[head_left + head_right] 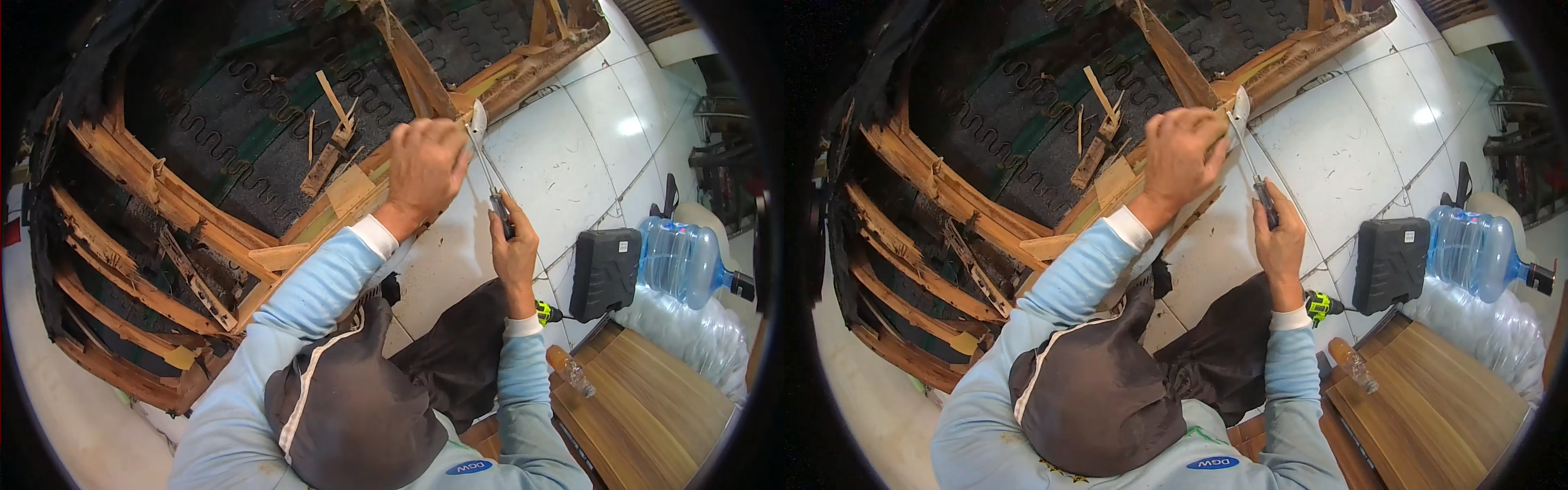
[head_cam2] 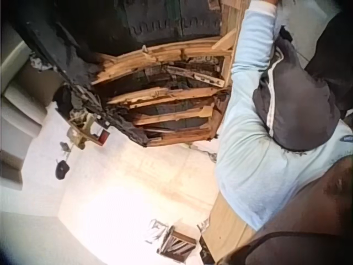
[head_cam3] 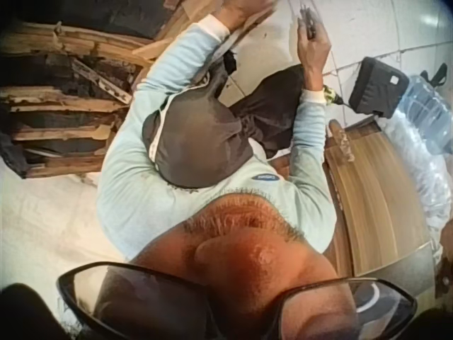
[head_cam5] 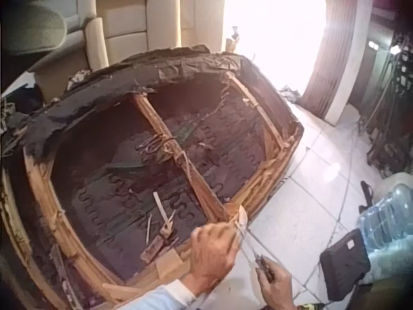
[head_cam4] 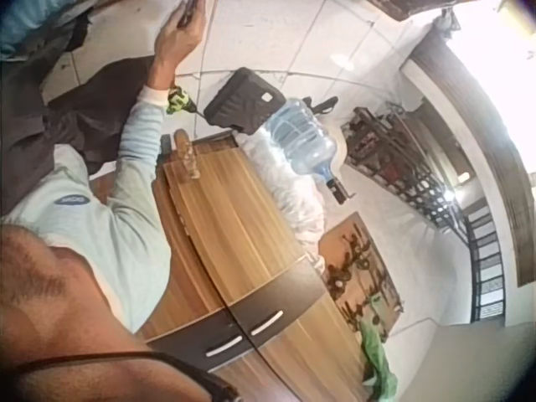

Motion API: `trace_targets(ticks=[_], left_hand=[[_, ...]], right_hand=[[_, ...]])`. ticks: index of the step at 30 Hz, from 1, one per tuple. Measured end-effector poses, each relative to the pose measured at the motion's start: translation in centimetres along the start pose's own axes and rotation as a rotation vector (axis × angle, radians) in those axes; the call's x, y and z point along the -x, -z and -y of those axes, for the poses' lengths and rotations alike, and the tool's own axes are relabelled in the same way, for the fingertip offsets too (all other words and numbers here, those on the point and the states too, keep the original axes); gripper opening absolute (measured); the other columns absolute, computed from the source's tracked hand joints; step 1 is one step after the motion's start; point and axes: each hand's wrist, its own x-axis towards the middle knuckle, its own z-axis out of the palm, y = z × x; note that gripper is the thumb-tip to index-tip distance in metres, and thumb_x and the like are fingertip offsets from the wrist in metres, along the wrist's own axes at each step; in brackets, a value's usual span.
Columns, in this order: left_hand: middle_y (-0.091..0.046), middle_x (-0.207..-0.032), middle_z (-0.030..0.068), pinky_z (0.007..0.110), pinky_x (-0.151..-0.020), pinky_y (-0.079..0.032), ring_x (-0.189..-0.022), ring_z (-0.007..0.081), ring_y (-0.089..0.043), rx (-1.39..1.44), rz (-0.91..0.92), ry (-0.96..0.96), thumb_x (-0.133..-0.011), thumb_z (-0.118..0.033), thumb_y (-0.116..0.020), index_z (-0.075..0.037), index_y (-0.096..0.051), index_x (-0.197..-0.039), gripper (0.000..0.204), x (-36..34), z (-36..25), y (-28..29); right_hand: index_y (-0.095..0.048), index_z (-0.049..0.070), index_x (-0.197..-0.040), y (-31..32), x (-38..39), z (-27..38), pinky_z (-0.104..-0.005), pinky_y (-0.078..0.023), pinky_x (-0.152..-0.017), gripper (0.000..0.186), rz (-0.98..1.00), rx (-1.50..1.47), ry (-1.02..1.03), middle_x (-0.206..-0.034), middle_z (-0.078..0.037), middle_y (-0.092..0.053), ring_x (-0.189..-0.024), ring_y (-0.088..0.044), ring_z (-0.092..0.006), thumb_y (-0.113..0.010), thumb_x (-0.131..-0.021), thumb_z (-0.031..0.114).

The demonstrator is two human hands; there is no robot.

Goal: The person sits on the floor and uses a screwdriver to pry and remove loose fabric and padding from the wooden frame of an overturned sofa. The person works methodically along the edge of the frame, scraping away material to expose the wood.

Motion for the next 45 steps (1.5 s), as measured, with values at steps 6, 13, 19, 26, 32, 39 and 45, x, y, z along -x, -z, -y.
trace_targets(ticks=[6, 13, 19, 26, 32, 39, 45], left_hand=[[-0.072, -0.136, 0.0268, 0.054, -0.11, -0.051, -0.13, 0.0434, -0.068, 0.1, 0.386, 0.592, -0.096, -0.064, -0.074, 0.002, -0.069, -0.136, 0.077, -2.6, 1.1, -0.1], [-0.07, -0.139, 0.0354, 0.052, -0.112, -0.054, -0.133, 0.0472, -0.069, 0.195, 0.593, 0.629, -0.097, -0.074, -0.069, 0.01, -0.064, -0.143, 0.096, -3.9, 2.2, -0.4], [-0.069, -0.141, 0.0361, 0.051, -0.112, -0.054, -0.133, 0.0463, -0.069, 0.278, 0.59, 0.671, -0.095, -0.075, -0.069, 0.012, -0.063, -0.143, 0.099, -3.3, 3.9, -1.8], [-0.071, -0.136, 0.0361, 0.051, -0.11, -0.055, -0.131, 0.047, -0.07, 0.235, 0.576, 0.643, -0.092, -0.081, -0.068, 0.012, -0.065, -0.14, 0.104, -3.4, 3.4, -1.9], [-0.073, -0.135, 0.0328, 0.051, -0.111, -0.054, -0.129, 0.0462, -0.07, 0.223, 0.54, 0.633, -0.094, -0.074, -0.073, 0.009, -0.069, -0.135, 0.093, -3.5, 2.6, -1.4], [-0.074, -0.131, 0.0338, 0.051, -0.108, -0.056, -0.127, 0.0466, -0.072, 0.212, 0.559, 0.62, -0.094, -0.078, -0.069, 0.01, -0.069, -0.131, 0.096, -3.7, 2.7, -1.0], [-0.072, -0.133, 0.0354, 0.051, -0.106, -0.057, -0.127, 0.0451, -0.072, 0.272, 0.536, 0.621, -0.091, -0.089, -0.062, 0.012, -0.068, -0.136, 0.11, -2.8, 3.5, -1.0]], right_hand=[[-0.074, 0.006, -0.144, -2.0, 0.6, 0.3, -0.0348, -0.059, -0.078, 0.046, 0.01, -0.057, -0.108, -0.113, -0.015, -0.08, -0.083, -0.072, -0.0199, -0.081, -0.099, 0.009], [-0.073, 0.002, -0.142, -6.6, 3.2, 3.3, -0.0333, -0.056, -0.068, 0.047, -0.142, -0.147, -0.174, -0.096, -0.011, -0.074, -0.072, -0.063, -0.0172, -0.084, -0.097, 0.01], [-0.069, 0.002, -0.145, -8.5, 3.7, 7.3, -0.0258, -0.04, -0.049, 0.044, -0.173, -0.488, -0.348, -0.077, -0.001, -0.064, -0.057, -0.054, -0.0071, -0.079, -0.105, 0.017], [-0.068, 0.002, -0.142, -7.5, 3.1, 4.9, -0.0323, -0.053, -0.053, 0.038, -0.029, -0.465, -0.44, -0.081, -0.009, -0.072, -0.062, -0.068, -0.016, -0.069, -0.112, 0.025], [-0.072, 0.006, -0.138, -7.7, 1.6, 1.4, -0.0394, -0.056, -0.063, 0.039, -0.178, 0.109, -0.136, -0.076, -0.012, -0.072, -0.064, -0.068, -0.0205, -0.064, -0.114, 0.035], [-0.068, 0.009, -0.135, -7.2, -1.1, -1.3, -0.0268, -0.027, -0.042, 0.059, 0.535, -1.419, -0.697, -0.061, 0.007, -0.036, -0.046, -0.033, -0.0075, -0.041, -0.119, 0.06], [-0.068, 0.008, -0.137, -8.8, -0.2, 2.7, -0.0289, -0.042, -0.049, 0.047, 0.061, -1.146, -0.465, -0.063, 0.004, -0.048, -0.051, -0.048, -0.0103, -0.048, -0.12, 0.048]])
